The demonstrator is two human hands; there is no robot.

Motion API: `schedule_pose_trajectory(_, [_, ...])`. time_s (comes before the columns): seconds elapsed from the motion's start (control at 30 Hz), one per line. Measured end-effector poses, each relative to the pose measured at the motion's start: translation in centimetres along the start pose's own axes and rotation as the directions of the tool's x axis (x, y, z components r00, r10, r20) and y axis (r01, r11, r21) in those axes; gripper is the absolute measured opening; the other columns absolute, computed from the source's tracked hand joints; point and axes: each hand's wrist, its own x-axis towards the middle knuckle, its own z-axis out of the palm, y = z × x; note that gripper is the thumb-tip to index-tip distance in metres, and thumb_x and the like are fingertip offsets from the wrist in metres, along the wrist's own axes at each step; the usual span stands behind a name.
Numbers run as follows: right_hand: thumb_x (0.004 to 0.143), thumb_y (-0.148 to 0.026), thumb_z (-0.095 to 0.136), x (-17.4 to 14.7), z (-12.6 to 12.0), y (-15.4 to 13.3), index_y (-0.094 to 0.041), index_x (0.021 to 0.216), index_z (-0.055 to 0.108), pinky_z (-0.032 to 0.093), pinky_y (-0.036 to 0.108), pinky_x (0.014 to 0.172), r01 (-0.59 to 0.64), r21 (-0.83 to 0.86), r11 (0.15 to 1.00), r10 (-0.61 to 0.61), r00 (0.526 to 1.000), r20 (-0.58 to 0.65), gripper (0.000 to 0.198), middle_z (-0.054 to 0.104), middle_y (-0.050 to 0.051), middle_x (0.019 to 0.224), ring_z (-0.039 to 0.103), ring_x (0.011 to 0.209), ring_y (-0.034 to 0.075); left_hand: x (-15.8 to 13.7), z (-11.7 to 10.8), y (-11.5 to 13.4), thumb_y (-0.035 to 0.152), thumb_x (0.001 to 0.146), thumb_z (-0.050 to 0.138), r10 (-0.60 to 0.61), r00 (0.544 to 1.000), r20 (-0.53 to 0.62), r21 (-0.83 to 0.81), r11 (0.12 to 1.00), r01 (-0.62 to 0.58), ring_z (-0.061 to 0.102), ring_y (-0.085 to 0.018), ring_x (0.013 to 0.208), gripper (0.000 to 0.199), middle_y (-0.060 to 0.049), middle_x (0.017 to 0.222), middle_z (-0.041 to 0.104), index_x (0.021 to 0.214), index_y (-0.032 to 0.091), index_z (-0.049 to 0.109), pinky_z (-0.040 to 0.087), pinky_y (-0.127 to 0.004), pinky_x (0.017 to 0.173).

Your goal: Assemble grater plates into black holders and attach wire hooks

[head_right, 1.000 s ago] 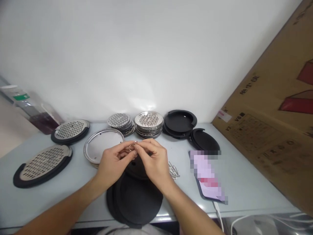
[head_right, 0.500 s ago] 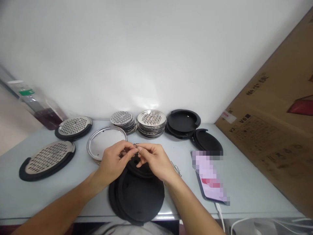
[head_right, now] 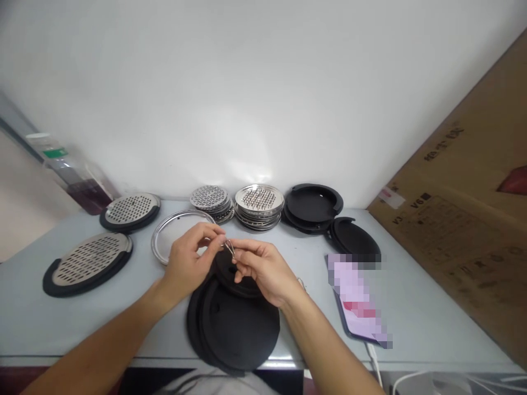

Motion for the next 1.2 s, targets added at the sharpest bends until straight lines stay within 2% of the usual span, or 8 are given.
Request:
schedule_pose_trajectory(0.33, [0.085, -0.033, 0.068, -0.3, 0.4, 0.5, -0.015, 0.096, 0.069, 0.046, 0.024, 0.051, 0.153, -0.470, 0.869, -0.198, 0.979, -0.047, 0.022, 0.062, -0.003, 0.060, 0.056, 0.047, 0.011, -0.4, 0.2, -0.1, 0.015, 0.088, 0.064, 0.050, 0.998, -0.049, -0.025, 0.998, -0.051, 0.067, -0.013, 0.081, 0.009, -0.001, 0.083, 0.071, 0.079, 0.018, 0.064, 0.053, -0.024, 0.074])
schedule_pose_trajectory(0.53, [0.097, -0.022, 0.046, -0.5, -0.1, 1.3, -0.017, 0.120, 0.067, 0.048, 0.031, 0.068, 0.378, -0.899, 0.221, -0.558, 0.805, 0.201, 0.031, 0.065, 0.007, 0.078, 0.061, 0.071, 0.019, -0.1, -0.1, -0.2, 0.018, 0.081, 0.074, -0.127, 0.991, -0.043, -0.173, 0.978, 0.118, 0.071, -0.013, 0.076, 0.010, 0.001, 0.081, 0.072, 0.085, 0.020, 0.066, 0.058, -0.023, 0.073])
schedule_pose_trajectory(0.67, [0.097, -0.017, 0.044, -0.5, -0.2, 2.2, -0.016, 0.124, 0.064, 0.050, 0.031, 0.069, 0.383, -0.920, 0.081, -0.665, 0.709, 0.236, 0.033, 0.066, 0.010, 0.088, 0.062, 0.075, 0.019, -0.5, 0.2, -0.1, 0.016, 0.080, 0.075, -0.164, 0.986, -0.013, -0.220, 0.963, 0.157, 0.073, -0.013, 0.077, 0.020, 0.003, 0.084, 0.074, 0.096, 0.022, 0.066, 0.060, -0.020, 0.074])
schedule_pose_trajectory(0.77, [0.096, -0.016, 0.046, -0.6, 0.3, 2.4, -0.018, 0.121, 0.066, 0.052, 0.031, 0.073, 0.413, -0.901, 0.136, -0.744, 0.642, 0.182, 0.033, 0.068, 0.010, 0.092, 0.065, 0.080, 0.019, -1.2, 0.4, 0.5, 0.009, 0.083, 0.070, 0.081, 0.994, -0.075, -0.031, 0.996, -0.084, 0.073, -0.012, 0.078, 0.018, 0.002, 0.088, 0.076, 0.095, 0.022, 0.070, 0.059, -0.020, 0.076])
schedule_pose_trajectory(0.83, [0.095, -0.019, 0.049, -0.5, 0.9, 2.3, -0.019, 0.116, 0.070, 0.053, 0.030, 0.071, 0.430, -0.850, 0.304, -0.744, 0.665, 0.071, 0.030, 0.069, 0.008, 0.088, 0.065, 0.076, 0.018, -1.5, 0.4, 0.8, 0.005, 0.083, 0.068, 0.272, 0.957, -0.099, 0.112, 0.959, -0.261, 0.073, -0.012, 0.080, 0.023, 0.001, 0.091, 0.077, 0.098, 0.022, 0.071, 0.059, -0.021, 0.079])
schedule_pose_trajectory(1.0, [0.084, -0.037, 0.068, 0.5, 1.7, 1.5, -0.015, 0.101, 0.075, 0.043, 0.022, 0.041, 0.248, -0.234, 0.940, -0.295, 0.936, -0.193, 0.029, 0.046, -0.007, 0.048, 0.038, 0.038, 0.007, -1.8, 0.5, 0.9, -0.001, 0.083, 0.063, 0.453, 0.891, -0.017, 0.213, 0.873, -0.440, 0.074, -0.016, 0.088, 0.034, -0.002, 0.098, 0.078, 0.108, 0.022, 0.069, 0.059, -0.025, 0.084])
schedule_pose_trajectory(1.1, [0.077, -0.042, 0.074, 0.7, 0.9, 0.1, -0.013, 0.101, 0.074, 0.036, 0.019, 0.034, 0.158, -0.066, 0.985, -0.167, 0.970, -0.175, 0.038, 0.043, -0.009, 0.046, 0.027, 0.036, 0.004, -1.9, 0.6, 0.8, 0.000, 0.083, 0.062, 0.485, 0.874, 0.028, 0.158, 0.861, -0.483, 0.073, -0.018, 0.094, 0.034, -0.003, 0.101, 0.077, 0.107, 0.022, 0.069, 0.059, -0.028, 0.088])
schedule_pose_trajectory(1.2, [0.080, -0.045, 0.070, -0.6, -1.4, -2.3, -0.014, 0.102, 0.074, 0.031, 0.020, 0.033, 0.178, -0.346, 0.921, -0.271, 0.931, -0.243, 0.038, 0.048, -0.007, 0.048, 0.034, 0.035, 0.006, -1.0, 0.7, 0.8, 0.008, 0.085, 0.063, 0.220, 0.975, 0.015, 0.056, 0.974, -0.221, 0.075, -0.017, 0.083, 0.020, -0.001, 0.091, 0.078, 0.095, 0.022, 0.072, 0.061, -0.027, 0.078])
